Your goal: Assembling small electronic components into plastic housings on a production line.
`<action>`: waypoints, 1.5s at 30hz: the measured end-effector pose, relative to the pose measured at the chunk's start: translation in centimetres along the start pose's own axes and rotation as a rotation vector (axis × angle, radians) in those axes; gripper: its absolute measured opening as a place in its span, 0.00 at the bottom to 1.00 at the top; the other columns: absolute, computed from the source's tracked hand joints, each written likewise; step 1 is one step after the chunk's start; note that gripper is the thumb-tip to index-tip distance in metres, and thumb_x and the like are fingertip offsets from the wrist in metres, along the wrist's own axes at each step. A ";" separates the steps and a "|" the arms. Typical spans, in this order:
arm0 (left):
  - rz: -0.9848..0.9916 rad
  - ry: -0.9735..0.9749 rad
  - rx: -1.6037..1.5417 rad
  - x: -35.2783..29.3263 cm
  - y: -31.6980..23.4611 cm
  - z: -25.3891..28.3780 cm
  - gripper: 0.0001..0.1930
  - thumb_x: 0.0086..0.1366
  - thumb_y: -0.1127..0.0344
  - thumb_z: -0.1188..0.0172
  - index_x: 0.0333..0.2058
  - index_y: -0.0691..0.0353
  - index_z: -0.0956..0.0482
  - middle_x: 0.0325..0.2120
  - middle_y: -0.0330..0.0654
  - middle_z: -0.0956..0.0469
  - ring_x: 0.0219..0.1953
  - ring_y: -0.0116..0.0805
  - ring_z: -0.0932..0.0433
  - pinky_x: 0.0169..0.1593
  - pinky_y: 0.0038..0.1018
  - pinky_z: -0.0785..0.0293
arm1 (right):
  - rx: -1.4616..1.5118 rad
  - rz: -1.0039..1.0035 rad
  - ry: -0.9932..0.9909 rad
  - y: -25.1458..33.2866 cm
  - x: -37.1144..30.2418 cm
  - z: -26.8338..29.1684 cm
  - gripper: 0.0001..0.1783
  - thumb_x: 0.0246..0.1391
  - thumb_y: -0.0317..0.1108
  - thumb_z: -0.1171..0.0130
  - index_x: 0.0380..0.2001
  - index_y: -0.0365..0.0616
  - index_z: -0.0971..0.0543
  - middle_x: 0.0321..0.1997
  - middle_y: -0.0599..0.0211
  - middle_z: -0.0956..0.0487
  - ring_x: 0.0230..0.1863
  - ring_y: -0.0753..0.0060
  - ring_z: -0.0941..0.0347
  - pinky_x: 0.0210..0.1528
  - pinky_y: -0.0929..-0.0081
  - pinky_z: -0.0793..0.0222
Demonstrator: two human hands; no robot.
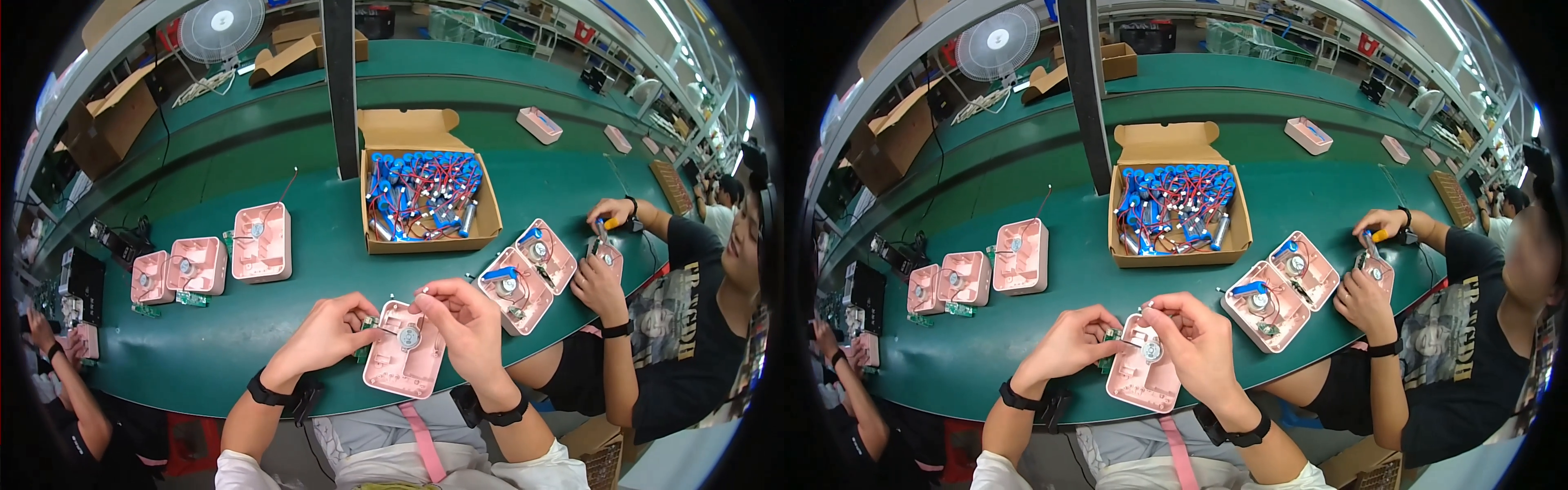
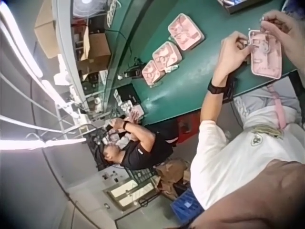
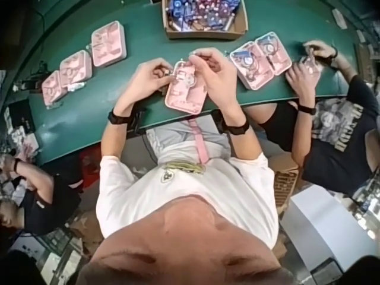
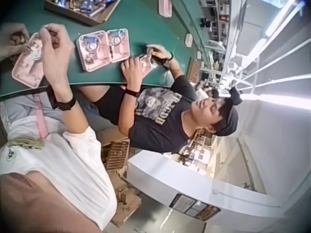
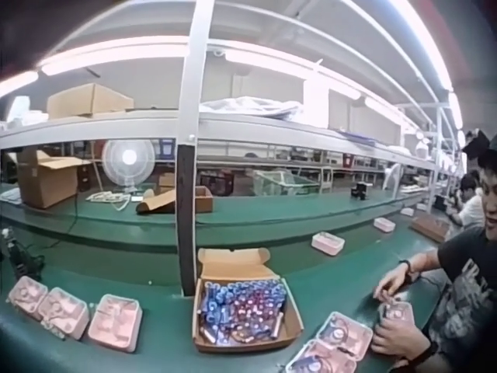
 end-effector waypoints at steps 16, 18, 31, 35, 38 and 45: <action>-0.112 -0.096 -0.103 0.0 0.7 0.7 0.14 0.61 0.71 0.23 0.42 0.69 0.18 0.25 0.33 0.23 0.26 0.16 0.26 0.27 0.19 0.32 | 0.080 -0.176 0.076 -0.2 -0.2 -0.1 0.06 0.66 0.21 0.38 0.43 0.29 0.16 0.35 0.58 0.14 0.23 0.78 0.24 0.22 0.80 0.29; -0.130 -0.115 -0.111 0.0 0.6 0.8 0.14 0.61 0.72 0.23 0.42 0.69 0.18 0.24 0.30 0.25 0.25 0.14 0.28 0.25 0.17 0.34 | 0.060 -0.177 0.073 -0.1 -0.3 -0.2 0.06 0.65 0.20 0.38 0.43 0.29 0.16 0.35 0.59 0.14 0.24 0.77 0.23 0.22 0.80 0.28; -0.136 -0.139 -0.134 -0.4 1.0 0.9 0.14 0.62 0.74 0.25 0.44 0.70 0.18 0.30 0.36 0.21 0.29 0.18 0.24 0.32 0.18 0.25 | -0.695 0.184 0.131 2.0 -0.5 -2.7 0.05 0.55 0.19 0.29 0.35 0.35 0.16 0.29 0.66 0.19 0.23 0.79 0.24 0.25 0.79 0.30; -0.158 -0.135 -0.174 -0.4 1.1 0.9 0.13 0.62 0.75 0.27 0.44 0.71 0.18 0.32 0.38 0.19 0.31 0.20 0.22 0.35 0.20 0.22 | -0.915 0.329 0.189 0.5 -0.7 -4.4 0.06 0.52 0.20 0.28 0.34 0.37 0.16 0.28 0.65 0.23 0.22 0.76 0.28 0.24 0.76 0.33; -0.120 -0.113 -0.189 -0.4 1.4 0.7 0.13 0.62 0.76 0.28 0.44 0.71 0.18 0.32 0.39 0.18 0.31 0.21 0.21 0.37 0.21 0.21 | -0.940 0.332 0.198 -0.2 -0.5 -4.8 0.06 0.52 0.20 0.28 0.33 0.37 0.16 0.28 0.64 0.24 0.21 0.74 0.29 0.24 0.74 0.34; -0.225 -0.170 -0.120 -0.7 0.6 0.8 0.12 0.60 0.78 0.28 0.41 0.71 0.20 0.32 0.41 0.19 0.30 0.24 0.20 0.36 0.22 0.21 | -0.959 0.324 0.202 -0.5 -0.2 -5.4 0.06 0.52 0.20 0.29 0.32 0.37 0.17 0.28 0.64 0.24 0.21 0.71 0.28 0.24 0.72 0.34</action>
Point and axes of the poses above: each hand's wrist, its own x-axis towards the middle knuckle, its own z-axis out of the back of the hand, y = z × x, the point moved 9 cm from there along x, towards the middle knuckle
